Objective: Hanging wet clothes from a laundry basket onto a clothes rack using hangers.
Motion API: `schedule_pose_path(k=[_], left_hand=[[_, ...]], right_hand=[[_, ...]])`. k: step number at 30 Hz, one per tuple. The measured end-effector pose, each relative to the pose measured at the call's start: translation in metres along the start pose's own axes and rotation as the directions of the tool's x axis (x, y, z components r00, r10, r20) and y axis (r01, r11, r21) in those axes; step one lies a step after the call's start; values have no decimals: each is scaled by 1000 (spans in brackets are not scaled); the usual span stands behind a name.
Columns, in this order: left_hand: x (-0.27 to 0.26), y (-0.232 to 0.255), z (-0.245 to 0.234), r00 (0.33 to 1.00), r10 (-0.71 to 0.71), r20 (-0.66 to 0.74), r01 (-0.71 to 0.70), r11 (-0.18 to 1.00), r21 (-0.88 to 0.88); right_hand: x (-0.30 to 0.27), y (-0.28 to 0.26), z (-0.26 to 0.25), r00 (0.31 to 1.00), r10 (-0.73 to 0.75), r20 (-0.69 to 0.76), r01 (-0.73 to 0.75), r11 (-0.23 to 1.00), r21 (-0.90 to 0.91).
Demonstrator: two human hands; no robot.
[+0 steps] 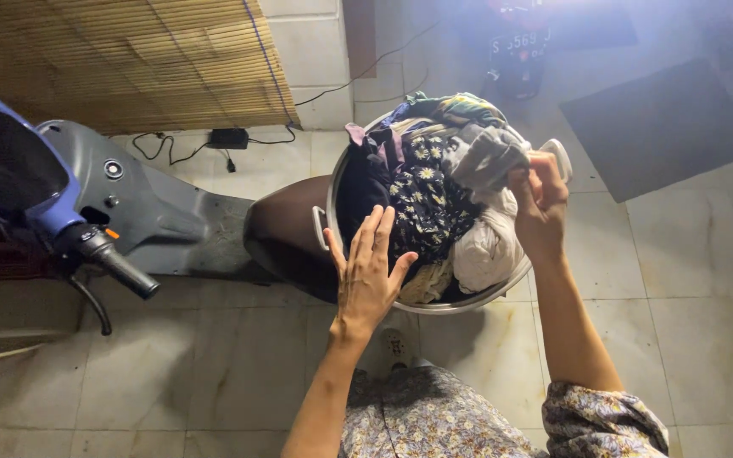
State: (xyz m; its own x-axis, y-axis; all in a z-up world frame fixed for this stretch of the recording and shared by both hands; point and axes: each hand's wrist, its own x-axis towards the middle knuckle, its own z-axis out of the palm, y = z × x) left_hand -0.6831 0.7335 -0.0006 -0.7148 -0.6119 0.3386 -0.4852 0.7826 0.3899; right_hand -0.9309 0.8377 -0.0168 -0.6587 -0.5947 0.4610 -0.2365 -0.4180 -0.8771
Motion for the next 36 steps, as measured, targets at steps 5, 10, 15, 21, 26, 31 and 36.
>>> schedule_pose_path(k=[5,10,15,21,26,31,36], left_hand=[[-19,7,-24,998,47,-33,-51,988,-145],[-45,7,-45,997,60,-53,-73,949,-308],[-77,3,-67,979,-11,-204,-112,809,-577],[-133,-10,-121,952,-152,-264,-27,822,-569],[-185,-23,-145,941,-177,-287,3,855,-519],[-227,-30,-176,910,-201,-363,6,881,-473],[-261,-27,-202,950,-208,-230,89,894,-440]], right_hand=[[-31,-17,19,993,120,11,-120,986,120],[-77,-9,36,975,179,135,-220,881,418],[-106,-41,77,926,178,334,-263,937,229],[-127,-109,133,771,106,628,-358,887,291],[-167,-99,155,668,-96,738,241,966,-93],[-188,-85,173,656,87,750,119,969,-216],[-193,-108,193,701,130,701,79,963,-257]])
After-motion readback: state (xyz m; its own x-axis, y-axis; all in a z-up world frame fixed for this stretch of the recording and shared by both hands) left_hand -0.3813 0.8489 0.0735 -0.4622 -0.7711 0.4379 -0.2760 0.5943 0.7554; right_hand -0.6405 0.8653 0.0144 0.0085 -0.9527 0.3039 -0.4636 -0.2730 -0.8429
